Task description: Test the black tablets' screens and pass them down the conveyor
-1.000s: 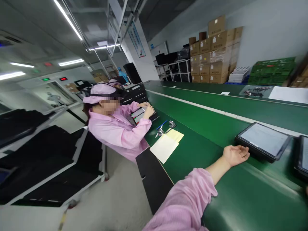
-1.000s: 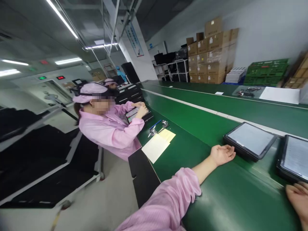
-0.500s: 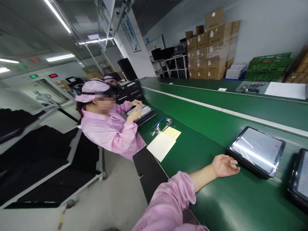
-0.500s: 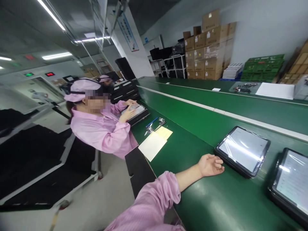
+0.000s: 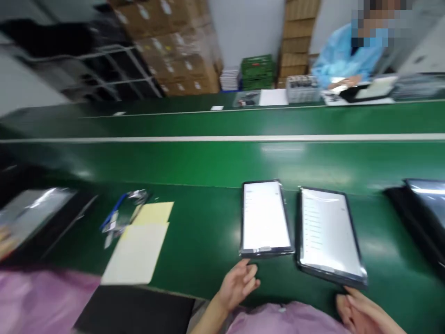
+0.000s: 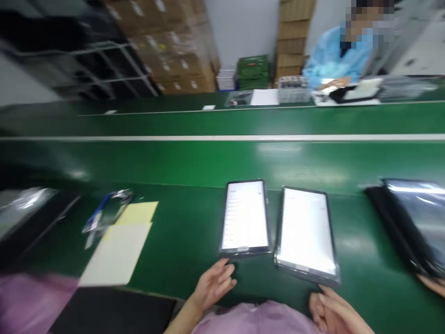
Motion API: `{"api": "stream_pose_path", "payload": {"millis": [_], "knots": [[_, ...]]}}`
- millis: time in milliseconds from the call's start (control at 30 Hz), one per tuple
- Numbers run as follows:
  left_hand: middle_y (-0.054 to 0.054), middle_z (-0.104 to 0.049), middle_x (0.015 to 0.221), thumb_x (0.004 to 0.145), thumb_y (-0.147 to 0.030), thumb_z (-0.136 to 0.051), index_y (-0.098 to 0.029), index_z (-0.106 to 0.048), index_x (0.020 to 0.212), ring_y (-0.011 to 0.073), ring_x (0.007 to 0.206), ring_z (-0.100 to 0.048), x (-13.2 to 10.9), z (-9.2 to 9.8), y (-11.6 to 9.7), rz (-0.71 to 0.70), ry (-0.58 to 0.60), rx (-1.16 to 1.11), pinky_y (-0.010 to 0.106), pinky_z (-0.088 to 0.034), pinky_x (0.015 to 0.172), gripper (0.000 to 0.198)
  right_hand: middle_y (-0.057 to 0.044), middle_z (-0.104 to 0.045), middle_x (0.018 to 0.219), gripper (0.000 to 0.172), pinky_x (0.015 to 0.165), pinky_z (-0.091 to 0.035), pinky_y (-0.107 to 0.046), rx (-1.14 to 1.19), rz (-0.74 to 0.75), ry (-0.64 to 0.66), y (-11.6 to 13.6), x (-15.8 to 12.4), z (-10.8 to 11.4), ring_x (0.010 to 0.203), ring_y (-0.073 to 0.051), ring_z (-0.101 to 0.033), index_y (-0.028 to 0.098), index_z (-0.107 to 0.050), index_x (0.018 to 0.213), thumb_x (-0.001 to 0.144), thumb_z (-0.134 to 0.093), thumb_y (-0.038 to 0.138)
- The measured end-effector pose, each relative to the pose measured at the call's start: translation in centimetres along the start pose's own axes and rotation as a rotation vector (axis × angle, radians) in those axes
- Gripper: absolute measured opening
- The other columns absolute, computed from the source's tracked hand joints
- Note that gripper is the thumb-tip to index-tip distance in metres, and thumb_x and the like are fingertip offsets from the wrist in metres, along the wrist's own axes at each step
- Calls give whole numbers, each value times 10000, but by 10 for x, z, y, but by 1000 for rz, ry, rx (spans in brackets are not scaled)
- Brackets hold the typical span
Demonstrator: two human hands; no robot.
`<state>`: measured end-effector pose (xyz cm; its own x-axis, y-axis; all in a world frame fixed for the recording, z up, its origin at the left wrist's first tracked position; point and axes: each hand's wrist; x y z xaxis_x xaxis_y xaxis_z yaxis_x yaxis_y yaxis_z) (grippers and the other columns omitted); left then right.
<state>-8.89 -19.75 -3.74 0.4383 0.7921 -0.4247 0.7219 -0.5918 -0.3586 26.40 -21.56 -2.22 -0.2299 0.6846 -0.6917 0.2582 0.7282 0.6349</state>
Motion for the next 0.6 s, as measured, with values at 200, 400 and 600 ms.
{"api": "stream_pose_path", "payload": {"millis": [200,400,600], "knots": [[7,-616,683,765,-560,-724,-281,-745,1010,176,550,-602,-51,26,-36,224,-176,474,366,-526,693,372,-81,-715,845,312,780,-526,-427,-727,152,90,50,-52,0,785,-294,-668,326,-777,1046,806,-719,518],[54,-652,701,732,-691,-659,-242,-796,891,259,734,-621,-44,10,-122,-155,-512,1160,403,-525,842,495,-122,-674,1153,324,931,-485,-526,-1165,728,-67,105,-9,-44,1046,-330,-617,346,-708,1231,971,-540,442],[60,-684,1005,744,-104,-703,-203,-743,987,217,952,-614,35,-27,-105,-553,-723,823,314,-468,967,266,-50,-397,1536,260,1124,-106,-710,-1547,1008,-205,102,43,-61,1381,-422,-311,403,-732,1159,900,-713,381]]}}
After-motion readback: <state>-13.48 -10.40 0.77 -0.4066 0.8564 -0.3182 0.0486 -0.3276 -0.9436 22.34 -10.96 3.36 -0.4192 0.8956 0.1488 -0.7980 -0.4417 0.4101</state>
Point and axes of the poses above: each hand's wrist, its own x-axis towards the middle knuckle, its own z-axis out of the back of the hand, y = z × x
